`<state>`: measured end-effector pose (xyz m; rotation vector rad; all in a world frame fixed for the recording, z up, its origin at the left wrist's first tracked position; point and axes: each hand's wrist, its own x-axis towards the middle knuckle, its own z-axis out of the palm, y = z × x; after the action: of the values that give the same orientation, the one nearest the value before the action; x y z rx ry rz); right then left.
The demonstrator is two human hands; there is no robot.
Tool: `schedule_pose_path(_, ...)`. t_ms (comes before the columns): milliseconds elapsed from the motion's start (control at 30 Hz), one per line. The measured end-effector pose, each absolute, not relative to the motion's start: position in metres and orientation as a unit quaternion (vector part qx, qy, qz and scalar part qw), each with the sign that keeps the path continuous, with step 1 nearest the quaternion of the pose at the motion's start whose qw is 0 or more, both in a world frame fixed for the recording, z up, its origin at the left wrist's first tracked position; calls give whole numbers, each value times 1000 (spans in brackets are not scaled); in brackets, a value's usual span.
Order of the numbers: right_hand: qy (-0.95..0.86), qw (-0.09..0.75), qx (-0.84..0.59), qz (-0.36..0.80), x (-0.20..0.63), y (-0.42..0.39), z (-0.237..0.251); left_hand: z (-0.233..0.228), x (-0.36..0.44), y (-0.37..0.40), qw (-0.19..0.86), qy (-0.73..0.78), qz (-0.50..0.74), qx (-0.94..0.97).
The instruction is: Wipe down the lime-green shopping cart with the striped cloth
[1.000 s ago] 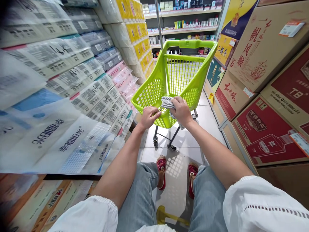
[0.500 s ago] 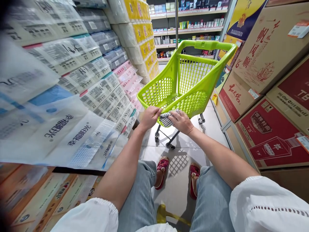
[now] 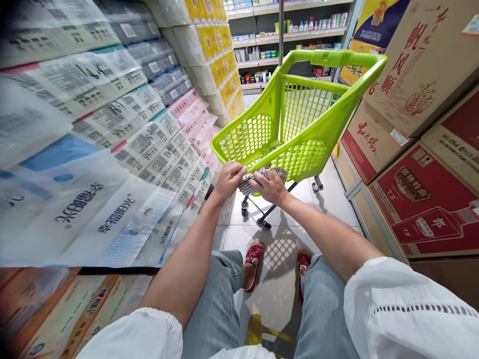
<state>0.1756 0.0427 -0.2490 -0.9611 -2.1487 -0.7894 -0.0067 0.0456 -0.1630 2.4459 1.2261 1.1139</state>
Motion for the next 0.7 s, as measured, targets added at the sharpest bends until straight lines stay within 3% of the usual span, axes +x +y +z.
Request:
schedule_pose_path(333, -876, 218, -326, -280, 188, 37, -254, -168, -9, 51, 95, 413, 403, 811)
schedule_pose_path(567, -831, 300, -377, -278, 191, 51, -204, -171, -12, 59, 99, 406, 415, 808)
schedule_pose_path(700, -828, 317, -391, -248, 181, 57, -221, -169, -14, 60, 115, 406, 423, 802)
